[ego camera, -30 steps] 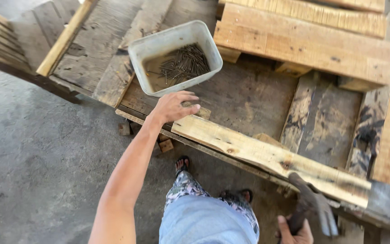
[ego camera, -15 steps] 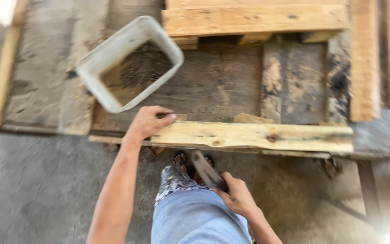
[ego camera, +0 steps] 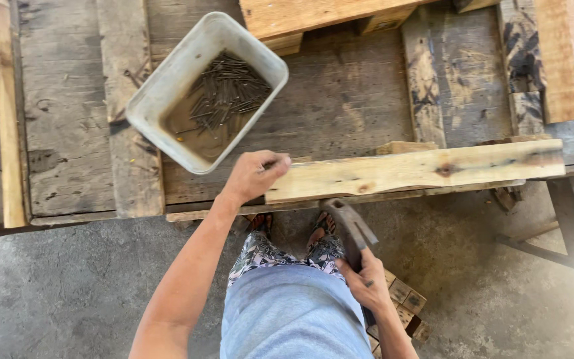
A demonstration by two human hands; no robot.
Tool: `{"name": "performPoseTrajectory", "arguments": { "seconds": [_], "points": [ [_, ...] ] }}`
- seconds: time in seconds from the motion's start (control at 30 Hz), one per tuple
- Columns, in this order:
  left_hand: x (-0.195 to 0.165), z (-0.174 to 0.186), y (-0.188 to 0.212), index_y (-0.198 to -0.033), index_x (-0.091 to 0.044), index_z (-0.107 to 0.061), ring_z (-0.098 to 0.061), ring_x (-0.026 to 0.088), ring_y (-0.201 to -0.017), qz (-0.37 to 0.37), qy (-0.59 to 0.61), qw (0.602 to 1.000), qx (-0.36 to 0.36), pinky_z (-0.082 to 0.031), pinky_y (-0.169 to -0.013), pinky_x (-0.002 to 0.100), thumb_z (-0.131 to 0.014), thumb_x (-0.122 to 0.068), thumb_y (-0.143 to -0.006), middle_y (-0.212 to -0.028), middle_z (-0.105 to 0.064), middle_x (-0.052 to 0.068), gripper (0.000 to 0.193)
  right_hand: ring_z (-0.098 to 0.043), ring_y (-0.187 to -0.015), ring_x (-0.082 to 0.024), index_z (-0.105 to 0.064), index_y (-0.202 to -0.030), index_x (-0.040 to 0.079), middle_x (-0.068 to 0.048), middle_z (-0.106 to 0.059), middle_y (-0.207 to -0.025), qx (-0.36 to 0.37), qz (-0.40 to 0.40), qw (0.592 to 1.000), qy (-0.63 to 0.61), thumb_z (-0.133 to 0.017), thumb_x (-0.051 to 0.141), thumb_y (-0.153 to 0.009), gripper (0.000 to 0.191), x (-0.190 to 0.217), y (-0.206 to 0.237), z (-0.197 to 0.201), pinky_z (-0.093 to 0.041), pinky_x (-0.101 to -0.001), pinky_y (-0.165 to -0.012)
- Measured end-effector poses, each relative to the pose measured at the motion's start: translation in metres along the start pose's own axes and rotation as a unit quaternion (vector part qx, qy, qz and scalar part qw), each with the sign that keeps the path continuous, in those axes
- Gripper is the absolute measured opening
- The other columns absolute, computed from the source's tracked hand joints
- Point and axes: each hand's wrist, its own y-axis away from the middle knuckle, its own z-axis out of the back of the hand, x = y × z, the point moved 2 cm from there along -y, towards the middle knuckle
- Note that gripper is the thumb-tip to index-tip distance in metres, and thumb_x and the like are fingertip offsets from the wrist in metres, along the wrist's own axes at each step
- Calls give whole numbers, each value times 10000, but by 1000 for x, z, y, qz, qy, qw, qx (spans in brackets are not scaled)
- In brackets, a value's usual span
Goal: The person positions a wooden plank on a workbench, takes nails from a plastic tub, and hammers nails into the plank with a claw hammer, repositioning the plank and reaching for more nails as they work.
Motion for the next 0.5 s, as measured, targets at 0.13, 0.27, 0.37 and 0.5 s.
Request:
{"name": "performPoseTrajectory", "arguments": {
  "seconds": [0.13,0.27,0.37,0.5],
  "points": [
    [17,9,16,-1298,-54,-683,-662,155,-1112,-41,125,991,32,-503,-943,309,-714,-289,-965,-1199,-750,118,408,-513,-555,-94,-623,-982,16,-23,-602,-675,-56,-27,994,-94,-784,142,-872,233,-15,21,-29,-426,-285,-490],
    [20,4,15,-1269,-87,-695,-636,125,-944,4,133,991,26,-521,-859,288,-659,-302,-988,-1084,-764,76,355,-502,-500,-103,-569,-959,47,-24,-582,-674,-55,-66,962,-258,-690,123,-920,148,-19,27,-58,-406,-270,-451],
    [17,0,13,-1231,-94,-702,-640,111,-903,11,130,991,23,-521,-825,284,-648,-296,-980,-1014,-755,58,327,-475,-460,-111,-513,-937,86,-32,-532,-649,-34,-65,874,-480,-626,134,-948,123,-15,11,-75,-406,-282,-410],
    [16,0,15,-1197,-107,-729,-659,137,-907,14,119,992,23,-528,-819,296,-652,-311,-978,-985,-762,61,309,-446,-486,-83,-514,-940,62,-23,-518,-695,-12,-57,820,-569,-595,98,-985,100,-11,-12,-89,-380,-254,-425]
  ]
}}
